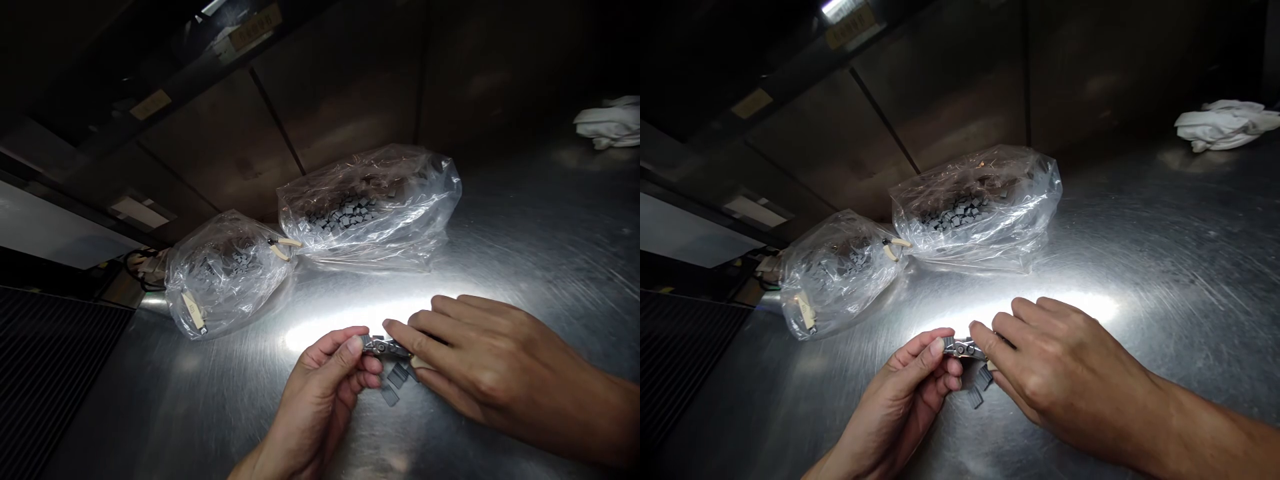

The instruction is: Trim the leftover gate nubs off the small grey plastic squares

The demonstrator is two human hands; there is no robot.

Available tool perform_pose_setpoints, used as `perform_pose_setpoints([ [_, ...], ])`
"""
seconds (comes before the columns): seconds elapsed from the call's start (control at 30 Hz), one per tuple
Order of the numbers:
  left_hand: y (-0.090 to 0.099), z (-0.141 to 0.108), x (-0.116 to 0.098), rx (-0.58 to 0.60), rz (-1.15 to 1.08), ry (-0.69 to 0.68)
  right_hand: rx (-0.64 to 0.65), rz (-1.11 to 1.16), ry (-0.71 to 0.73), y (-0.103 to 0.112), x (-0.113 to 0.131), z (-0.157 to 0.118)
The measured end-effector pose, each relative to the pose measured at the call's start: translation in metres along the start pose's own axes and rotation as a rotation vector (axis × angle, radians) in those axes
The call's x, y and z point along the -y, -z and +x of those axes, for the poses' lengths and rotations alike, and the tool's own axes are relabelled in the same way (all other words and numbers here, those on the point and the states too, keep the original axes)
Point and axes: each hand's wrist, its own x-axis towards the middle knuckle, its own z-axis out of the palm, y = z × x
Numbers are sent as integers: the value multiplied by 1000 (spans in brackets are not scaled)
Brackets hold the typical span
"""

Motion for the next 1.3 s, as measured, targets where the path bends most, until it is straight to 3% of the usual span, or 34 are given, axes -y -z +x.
perform_pose_setpoints([
  [0.3, -1, 1, -1, 7, 0, 6, 44, 23, 2, 3, -1, -2],
  [0.73, -1, 3, -4, 8, -35, 37, 3, -49, -89, -4, -17, -6],
  [0.97, 0, 1, -6, -11, -37, 62, 86, 201, -140, -3, -21, -3],
  [1.17, 3, 2, -2, 9, -49, 69, -18, 125, -50, -3, -16, -2],
  [1.3, 3, 2, -4, 26, -60, 74, -12, 100, -37, -4, -16, -3],
])
